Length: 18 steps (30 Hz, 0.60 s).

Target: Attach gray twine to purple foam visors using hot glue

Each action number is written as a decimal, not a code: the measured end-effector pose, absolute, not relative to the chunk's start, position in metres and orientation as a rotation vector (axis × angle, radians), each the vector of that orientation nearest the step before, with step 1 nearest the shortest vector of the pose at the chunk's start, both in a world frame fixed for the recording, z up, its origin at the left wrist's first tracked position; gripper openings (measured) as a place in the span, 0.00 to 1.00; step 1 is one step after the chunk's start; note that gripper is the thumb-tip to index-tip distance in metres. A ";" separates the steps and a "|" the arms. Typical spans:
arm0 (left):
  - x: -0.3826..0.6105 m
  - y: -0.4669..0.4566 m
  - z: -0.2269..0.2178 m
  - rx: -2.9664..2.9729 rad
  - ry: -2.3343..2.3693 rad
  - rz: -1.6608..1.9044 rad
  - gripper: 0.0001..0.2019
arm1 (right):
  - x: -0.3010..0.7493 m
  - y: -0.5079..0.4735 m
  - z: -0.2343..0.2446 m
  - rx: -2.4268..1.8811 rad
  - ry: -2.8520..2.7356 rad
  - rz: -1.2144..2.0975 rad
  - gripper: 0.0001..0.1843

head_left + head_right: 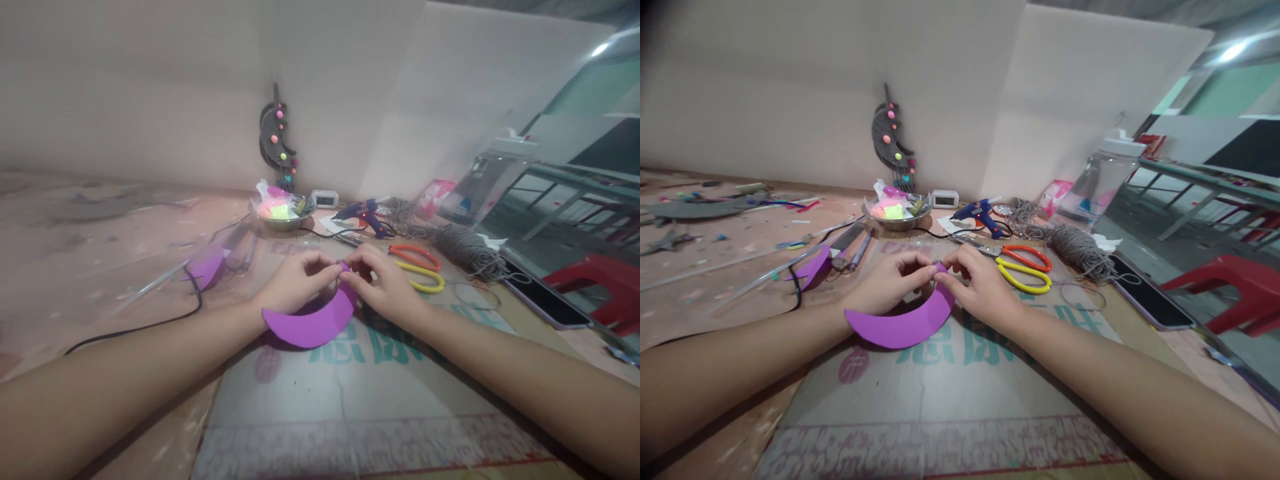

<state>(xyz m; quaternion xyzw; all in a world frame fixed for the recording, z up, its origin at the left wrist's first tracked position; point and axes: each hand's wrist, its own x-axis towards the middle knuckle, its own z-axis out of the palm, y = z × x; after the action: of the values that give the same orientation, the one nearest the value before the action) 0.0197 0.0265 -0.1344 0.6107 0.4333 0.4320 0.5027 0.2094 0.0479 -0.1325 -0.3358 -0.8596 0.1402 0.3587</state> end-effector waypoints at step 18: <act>0.018 0.029 -0.139 1.691 1.108 0.892 0.13 | 0.207 0.048 -0.130 -0.875 -2.218 0.362 0.13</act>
<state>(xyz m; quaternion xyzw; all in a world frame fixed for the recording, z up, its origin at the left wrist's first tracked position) 0.0180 0.0294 -0.1393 0.6837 0.4478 0.3605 0.4495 0.2070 0.0481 -0.1302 -0.3391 -0.8590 0.1401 0.3570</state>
